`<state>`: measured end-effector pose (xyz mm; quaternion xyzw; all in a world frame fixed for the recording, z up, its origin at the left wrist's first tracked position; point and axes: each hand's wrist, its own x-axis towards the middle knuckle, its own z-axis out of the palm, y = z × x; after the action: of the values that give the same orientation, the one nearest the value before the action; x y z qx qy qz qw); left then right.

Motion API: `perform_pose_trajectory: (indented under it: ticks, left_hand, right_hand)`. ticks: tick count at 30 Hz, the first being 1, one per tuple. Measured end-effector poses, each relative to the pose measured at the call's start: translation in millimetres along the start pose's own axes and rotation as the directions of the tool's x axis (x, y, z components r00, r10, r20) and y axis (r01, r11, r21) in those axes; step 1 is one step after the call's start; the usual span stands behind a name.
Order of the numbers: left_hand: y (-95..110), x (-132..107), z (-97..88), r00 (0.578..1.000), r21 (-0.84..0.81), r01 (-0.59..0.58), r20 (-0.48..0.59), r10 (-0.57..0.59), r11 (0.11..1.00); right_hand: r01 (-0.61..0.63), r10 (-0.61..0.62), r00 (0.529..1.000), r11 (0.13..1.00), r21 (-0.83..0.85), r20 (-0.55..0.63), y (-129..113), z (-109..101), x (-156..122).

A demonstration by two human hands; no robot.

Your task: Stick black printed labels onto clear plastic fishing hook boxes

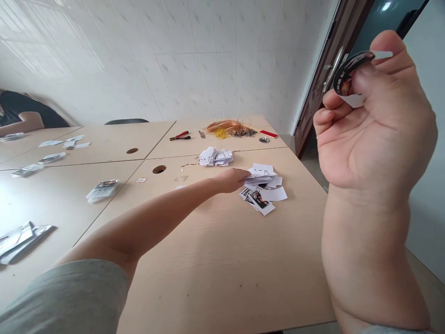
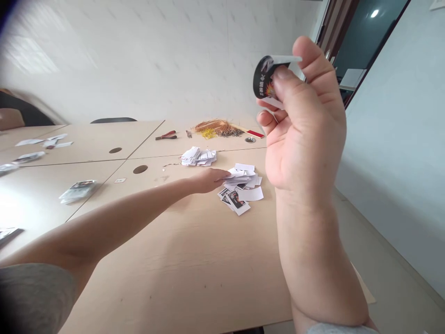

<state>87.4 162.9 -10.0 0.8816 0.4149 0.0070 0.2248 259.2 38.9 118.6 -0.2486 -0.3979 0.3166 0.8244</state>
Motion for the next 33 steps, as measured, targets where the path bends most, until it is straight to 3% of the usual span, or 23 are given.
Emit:
perform_pose_trajectory:
  ticks: [5,11,17,24,29,33]
  left_hand:
    - [-13.5,3.5,-5.4,0.993,-0.243,0.076,-0.074,-0.097,0.967]
    - [-12.5,8.3,-11.1,0.959,-0.555,0.087,-0.177,-0.22,0.827]
    - [-12.8,9.9,-11.5,0.917,-0.698,0.114,-0.199,-0.345,0.707]
    - [-17.1,-7.4,-5.9,0.893,-0.68,0.196,-0.174,-0.416,0.706]
    - [-0.9,-13.3,-6.9,0.908,-0.542,0.168,-0.24,-0.343,0.823]
    - [-3.8,-35.0,-21.0,0.883,-0.349,0.191,-0.347,-0.315,0.918]
  right_hand:
    - [0.037,-0.038,0.999,0.999,-0.015,-0.021,-4.0,-2.7,3.8]
    - [0.051,-0.051,0.999,0.998,-0.024,0.005,-6.8,-7.4,6.1]
    - [0.036,-0.036,0.999,0.999,-0.008,0.0,-8.1,-6.6,4.1]
    - [0.055,-0.053,0.998,0.996,-0.065,0.033,-1.9,-4.1,-0.5]
    - [0.048,-0.046,0.995,0.999,-0.014,0.091,5.8,-0.3,-3.6]
    - [0.089,-0.084,0.991,0.995,-0.051,0.102,12.3,-6.6,5.0]
